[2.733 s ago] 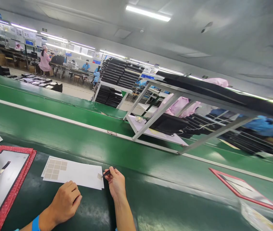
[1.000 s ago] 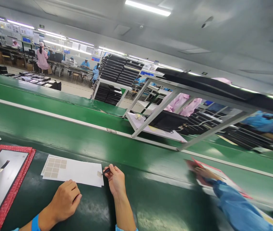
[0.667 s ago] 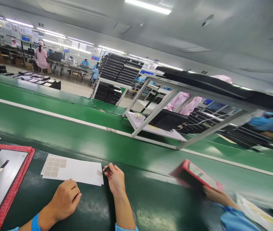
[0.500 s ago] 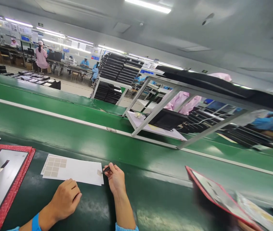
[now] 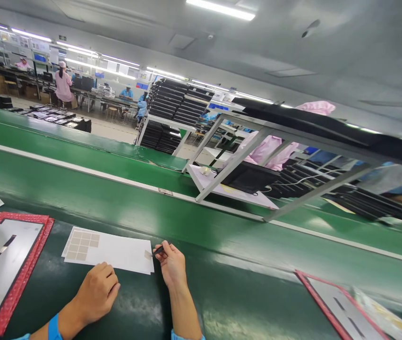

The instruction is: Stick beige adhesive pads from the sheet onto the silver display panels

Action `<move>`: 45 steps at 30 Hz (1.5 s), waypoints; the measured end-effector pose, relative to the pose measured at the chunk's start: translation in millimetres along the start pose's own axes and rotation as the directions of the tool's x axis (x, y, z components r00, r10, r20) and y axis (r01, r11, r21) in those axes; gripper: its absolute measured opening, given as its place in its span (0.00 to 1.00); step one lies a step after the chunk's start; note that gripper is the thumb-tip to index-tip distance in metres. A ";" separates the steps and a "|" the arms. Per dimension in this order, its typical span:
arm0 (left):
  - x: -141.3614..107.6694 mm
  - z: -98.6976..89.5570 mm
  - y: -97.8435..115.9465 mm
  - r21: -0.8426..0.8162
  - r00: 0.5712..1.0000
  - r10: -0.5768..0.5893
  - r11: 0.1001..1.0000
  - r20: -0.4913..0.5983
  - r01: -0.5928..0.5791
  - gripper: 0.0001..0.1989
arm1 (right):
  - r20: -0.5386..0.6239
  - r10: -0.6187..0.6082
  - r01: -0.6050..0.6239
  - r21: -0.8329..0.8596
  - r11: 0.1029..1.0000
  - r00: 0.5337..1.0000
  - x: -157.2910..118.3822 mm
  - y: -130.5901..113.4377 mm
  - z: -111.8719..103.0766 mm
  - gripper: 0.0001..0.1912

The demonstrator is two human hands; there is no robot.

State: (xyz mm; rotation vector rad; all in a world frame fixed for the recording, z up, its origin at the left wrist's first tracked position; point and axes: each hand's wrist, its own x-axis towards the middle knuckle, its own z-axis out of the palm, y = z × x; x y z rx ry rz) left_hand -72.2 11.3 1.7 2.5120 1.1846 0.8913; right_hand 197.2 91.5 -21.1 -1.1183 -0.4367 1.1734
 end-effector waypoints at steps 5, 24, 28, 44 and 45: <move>0.7 -1.5 -0.7 0.028 0.999 -0.040 0.999 -0.014 0.040 0.09 | -0.006 0.009 -0.009 0.003 1.000 1.000 -0.9 -1.4 0.9 0.32; -1.8 0.2 -3.0 0.020 0.996 -0.070 0.997 -0.046 0.071 0.10 | 0.005 0.011 -0.011 0.009 1.000 1.000 1.7 1.1 -2.6 0.30; -2.2 0.0 -2.7 0.011 0.997 -0.066 0.998 -0.048 0.067 0.10 | 0.003 0.017 -0.017 0.018 1.000 1.000 0.7 -0.4 -1.5 0.31; -1.8 -1.1 -2.7 -0.004 0.997 -0.073 0.997 -0.021 0.073 0.10 | 0.004 0.028 -0.028 0.034 0.999 1.000 0.0 -0.6 -1.3 0.31; -1.9 -0.6 -2.9 -0.004 0.997 -0.073 0.997 -0.020 0.073 0.10 | 0.003 0.028 -0.028 0.035 0.999 1.000 -0.1 -0.6 -1.4 0.31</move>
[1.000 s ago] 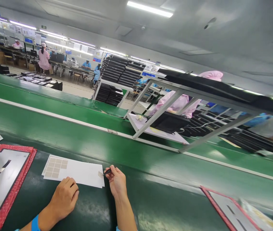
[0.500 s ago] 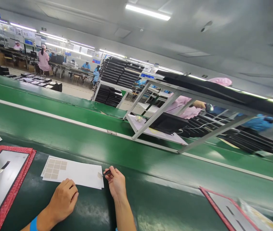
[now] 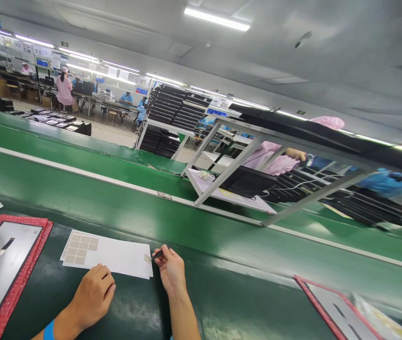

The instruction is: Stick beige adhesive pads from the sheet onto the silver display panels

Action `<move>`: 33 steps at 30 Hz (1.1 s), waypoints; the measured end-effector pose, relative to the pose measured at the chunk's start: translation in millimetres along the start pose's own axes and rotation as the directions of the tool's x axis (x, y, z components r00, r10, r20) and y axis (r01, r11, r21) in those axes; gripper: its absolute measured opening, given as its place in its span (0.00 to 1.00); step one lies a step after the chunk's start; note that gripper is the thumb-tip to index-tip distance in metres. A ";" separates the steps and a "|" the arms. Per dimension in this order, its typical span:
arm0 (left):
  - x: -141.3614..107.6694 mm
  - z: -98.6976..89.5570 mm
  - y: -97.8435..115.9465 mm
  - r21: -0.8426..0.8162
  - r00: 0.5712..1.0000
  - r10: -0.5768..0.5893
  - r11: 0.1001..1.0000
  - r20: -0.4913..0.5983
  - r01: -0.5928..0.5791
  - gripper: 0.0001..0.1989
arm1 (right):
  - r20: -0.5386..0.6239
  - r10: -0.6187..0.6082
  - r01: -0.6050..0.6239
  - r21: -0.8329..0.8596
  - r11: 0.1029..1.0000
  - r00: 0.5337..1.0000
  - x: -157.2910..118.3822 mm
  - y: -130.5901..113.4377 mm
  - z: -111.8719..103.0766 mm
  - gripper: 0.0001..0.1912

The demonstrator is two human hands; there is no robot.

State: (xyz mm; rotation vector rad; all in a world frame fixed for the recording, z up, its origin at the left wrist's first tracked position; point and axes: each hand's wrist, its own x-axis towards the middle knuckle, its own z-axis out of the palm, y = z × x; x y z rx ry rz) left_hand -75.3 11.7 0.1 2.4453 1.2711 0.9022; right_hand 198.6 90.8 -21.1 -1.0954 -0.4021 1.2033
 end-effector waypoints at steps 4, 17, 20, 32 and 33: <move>-0.1 0.9 -0.8 0.000 1.000 -0.003 1.000 0.005 0.003 0.10 | 0.003 -0.001 0.001 0.003 1.000 1.000 -0.5 -0.2 -0.3 0.31; -0.5 0.6 -0.9 -0.004 1.000 -0.007 1.000 0.006 0.007 0.10 | 0.012 -0.004 0.004 0.008 1.000 1.000 1.8 0.5 -1.8 0.30; -1.0 -0.1 -0.5 -0.006 1.000 -0.008 1.000 0.009 0.008 0.09 | 0.013 -0.005 0.005 0.010 1.000 1.000 1.9 0.8 -2.1 0.29; -0.3 -0.3 -1.1 -0.001 1.000 -0.004 1.000 0.008 0.004 0.10 | 0.000 0.004 -0.004 0.019 1.000 1.000 2.0 -0.6 -0.5 0.31; -0.4 -0.1 -1.3 -0.002 1.000 -0.006 1.000 0.009 0.006 0.10 | -0.002 0.004 -0.004 0.020 1.000 1.000 1.9 -0.9 -0.2 0.31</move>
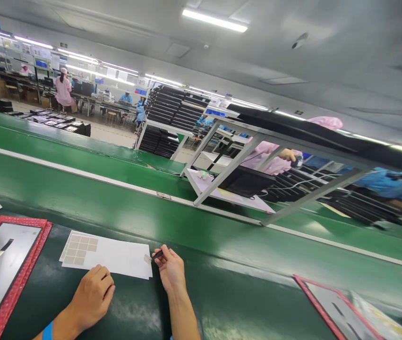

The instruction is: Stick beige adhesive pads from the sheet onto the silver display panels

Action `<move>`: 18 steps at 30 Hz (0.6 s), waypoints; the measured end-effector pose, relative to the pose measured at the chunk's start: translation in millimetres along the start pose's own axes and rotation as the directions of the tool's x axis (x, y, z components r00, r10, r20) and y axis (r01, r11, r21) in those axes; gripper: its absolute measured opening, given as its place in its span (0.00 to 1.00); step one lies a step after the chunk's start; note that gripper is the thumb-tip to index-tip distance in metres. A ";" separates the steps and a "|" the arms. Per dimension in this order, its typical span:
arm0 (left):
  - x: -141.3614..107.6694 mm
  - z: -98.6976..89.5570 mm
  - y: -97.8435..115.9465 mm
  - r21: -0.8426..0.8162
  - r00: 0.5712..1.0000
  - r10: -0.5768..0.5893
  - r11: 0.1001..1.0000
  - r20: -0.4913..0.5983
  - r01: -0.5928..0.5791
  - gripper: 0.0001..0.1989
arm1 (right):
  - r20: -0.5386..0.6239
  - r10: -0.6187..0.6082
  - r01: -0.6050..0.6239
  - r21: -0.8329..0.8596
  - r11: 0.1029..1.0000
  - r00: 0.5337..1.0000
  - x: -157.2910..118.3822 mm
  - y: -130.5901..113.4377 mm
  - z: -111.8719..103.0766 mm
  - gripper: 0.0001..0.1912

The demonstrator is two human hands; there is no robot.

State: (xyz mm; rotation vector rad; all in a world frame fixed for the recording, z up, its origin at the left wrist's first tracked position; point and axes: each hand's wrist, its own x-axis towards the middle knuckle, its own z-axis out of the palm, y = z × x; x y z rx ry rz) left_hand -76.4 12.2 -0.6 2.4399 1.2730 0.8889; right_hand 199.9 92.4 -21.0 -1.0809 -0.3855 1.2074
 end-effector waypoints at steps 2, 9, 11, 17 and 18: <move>0.0 0.3 -0.1 0.001 1.000 -0.002 1.000 0.001 0.002 0.10 | -0.003 -0.001 0.001 0.000 1.000 1.000 -0.3 -0.3 0.5 0.31; 0.9 -2.9 2.1 0.008 1.000 0.005 1.000 -0.003 -0.005 0.10 | 0.007 -0.008 0.008 -0.007 1.000 1.000 -1.3 0.5 0.1 0.30; 1.0 -3.2 2.3 0.011 1.000 0.005 1.000 -0.004 -0.005 0.10 | 0.011 -0.012 0.012 -0.010 1.000 1.000 -1.3 0.7 -0.2 0.29; 0.7 -2.4 1.7 0.010 1.000 0.004 1.000 -0.011 -0.004 0.10 | 0.013 -0.017 0.017 -0.021 1.000 1.000 -1.9 0.1 0.3 0.27; 0.6 -2.7 1.7 0.011 1.000 0.004 1.000 -0.007 -0.004 0.10 | 0.012 -0.016 0.017 -0.019 1.000 1.000 -2.1 -0.1 0.6 0.27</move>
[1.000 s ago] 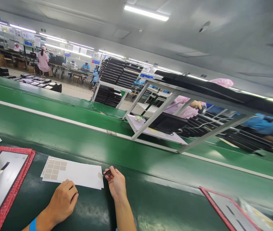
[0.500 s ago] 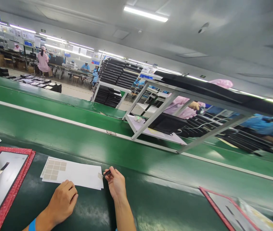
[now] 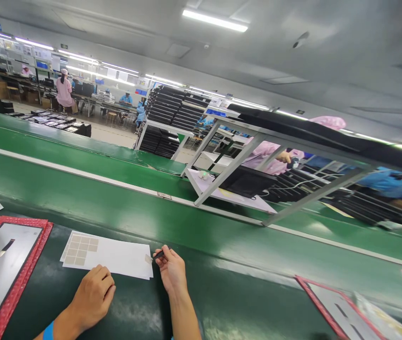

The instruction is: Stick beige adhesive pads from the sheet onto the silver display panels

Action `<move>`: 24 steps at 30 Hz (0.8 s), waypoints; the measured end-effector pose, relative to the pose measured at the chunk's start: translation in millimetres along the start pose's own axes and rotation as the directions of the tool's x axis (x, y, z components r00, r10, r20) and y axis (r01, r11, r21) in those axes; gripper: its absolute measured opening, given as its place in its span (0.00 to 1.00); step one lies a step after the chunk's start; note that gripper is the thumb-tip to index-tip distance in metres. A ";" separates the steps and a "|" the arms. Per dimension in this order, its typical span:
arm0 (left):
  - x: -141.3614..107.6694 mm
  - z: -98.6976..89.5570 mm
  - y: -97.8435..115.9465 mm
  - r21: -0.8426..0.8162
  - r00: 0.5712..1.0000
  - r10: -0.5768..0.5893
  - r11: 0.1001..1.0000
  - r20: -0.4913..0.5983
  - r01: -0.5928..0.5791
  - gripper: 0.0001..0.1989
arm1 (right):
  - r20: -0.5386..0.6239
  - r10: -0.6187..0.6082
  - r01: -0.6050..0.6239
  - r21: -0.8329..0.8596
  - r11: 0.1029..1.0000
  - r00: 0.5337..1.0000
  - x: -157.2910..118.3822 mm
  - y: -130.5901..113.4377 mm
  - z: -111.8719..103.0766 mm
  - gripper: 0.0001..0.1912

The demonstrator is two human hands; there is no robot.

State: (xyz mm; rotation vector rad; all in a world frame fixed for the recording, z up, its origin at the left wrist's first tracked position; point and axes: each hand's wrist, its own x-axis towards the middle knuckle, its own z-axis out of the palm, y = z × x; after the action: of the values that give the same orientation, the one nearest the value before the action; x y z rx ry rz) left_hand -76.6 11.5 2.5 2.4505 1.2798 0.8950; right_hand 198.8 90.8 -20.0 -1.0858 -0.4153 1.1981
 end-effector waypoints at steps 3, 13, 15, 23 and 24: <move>-0.1 -1.2 0.4 0.007 1.000 0.000 1.000 0.008 0.000 0.10 | -0.003 0.004 -0.004 0.008 1.000 1.000 -0.6 -0.8 1.0 0.28; 0.4 -1.3 -0.5 0.007 0.999 -0.006 1.000 0.032 0.005 0.10 | 0.003 0.011 -0.011 0.006 1.000 1.000 -1.2 -2.1 2.6 0.28; 0.3 -0.9 -0.7 0.008 0.999 -0.005 1.000 0.032 0.004 0.10 | 0.003 0.013 -0.013 -0.003 1.000 1.000 -0.9 -1.2 4.7 0.26; 1.6 -2.8 -1.5 0.012 1.000 0.019 1.000 0.006 -0.019 0.10 | -0.020 0.008 -0.010 -0.097 0.995 1.000 -27.6 -46.4 -50.1 0.17; 2.0 -2.6 -2.6 0.016 1.000 0.030 0.999 -0.001 -0.030 0.10 | -0.033 0.002 -0.006 -0.109 0.994 0.999 -33.3 -58.5 -65.4 0.16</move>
State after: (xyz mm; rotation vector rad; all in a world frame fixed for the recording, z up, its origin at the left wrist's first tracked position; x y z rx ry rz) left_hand -79.1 14.5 4.2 2.4883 1.2589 0.8970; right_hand 267.6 33.5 7.5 -1.1985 -0.4577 1.1709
